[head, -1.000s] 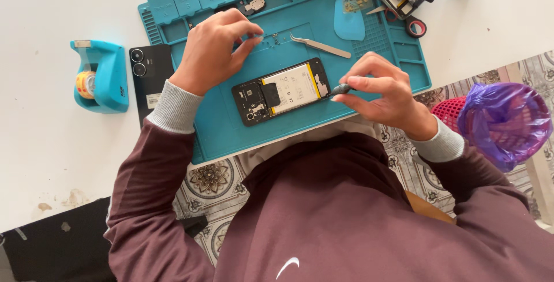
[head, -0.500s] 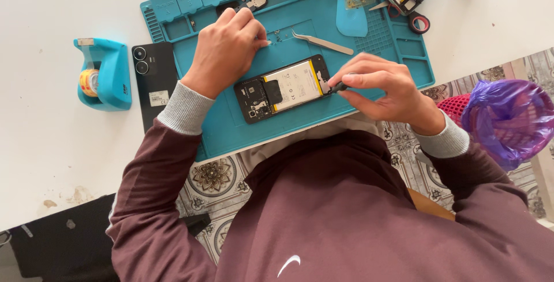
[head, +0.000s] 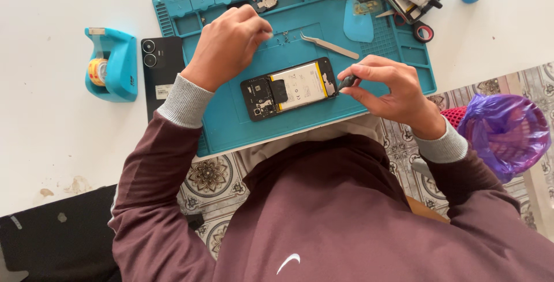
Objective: The person works on a disassembled smartphone, using tweezers to lift and reseat a small ribbon cable near the battery, then uses a screwdriver to tighten several screws on the motherboard area. The phone remains open on a blue work mat throughout.
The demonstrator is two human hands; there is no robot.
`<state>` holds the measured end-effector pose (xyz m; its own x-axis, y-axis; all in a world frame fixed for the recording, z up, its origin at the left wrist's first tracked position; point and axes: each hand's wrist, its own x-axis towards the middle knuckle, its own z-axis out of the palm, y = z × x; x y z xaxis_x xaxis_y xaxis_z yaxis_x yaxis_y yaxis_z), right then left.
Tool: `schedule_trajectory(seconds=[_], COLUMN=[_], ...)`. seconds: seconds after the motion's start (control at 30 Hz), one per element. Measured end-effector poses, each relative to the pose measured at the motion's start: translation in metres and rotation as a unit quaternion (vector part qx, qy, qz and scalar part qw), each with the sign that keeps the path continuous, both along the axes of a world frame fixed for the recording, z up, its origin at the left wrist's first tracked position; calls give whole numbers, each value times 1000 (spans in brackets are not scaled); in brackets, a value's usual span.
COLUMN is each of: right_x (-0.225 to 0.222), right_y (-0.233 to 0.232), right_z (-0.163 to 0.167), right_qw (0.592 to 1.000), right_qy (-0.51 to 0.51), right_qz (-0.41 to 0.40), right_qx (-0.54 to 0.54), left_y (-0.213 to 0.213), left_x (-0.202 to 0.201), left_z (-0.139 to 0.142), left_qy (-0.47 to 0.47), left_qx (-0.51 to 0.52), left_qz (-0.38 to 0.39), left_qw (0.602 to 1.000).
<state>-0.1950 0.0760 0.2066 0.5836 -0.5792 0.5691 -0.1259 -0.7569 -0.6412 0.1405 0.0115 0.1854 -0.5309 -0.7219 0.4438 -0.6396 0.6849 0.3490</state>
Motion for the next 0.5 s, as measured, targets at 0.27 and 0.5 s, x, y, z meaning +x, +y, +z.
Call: schedule_trajectory(seconds=[0.27,0.5], right_x=[0,17], right_y=[3,-12], right_z=[-7,21], right_qw=[999,996], right_qy=[-31,-74], right_qz=[-14,23], right_qx=[41,46], left_y=[0,8], left_x=[10,-2], left_z=[4,1], left_qy=[31,-49], left_qx=[75,-53], left_qz=[-15,17], left_qw=[997,997])
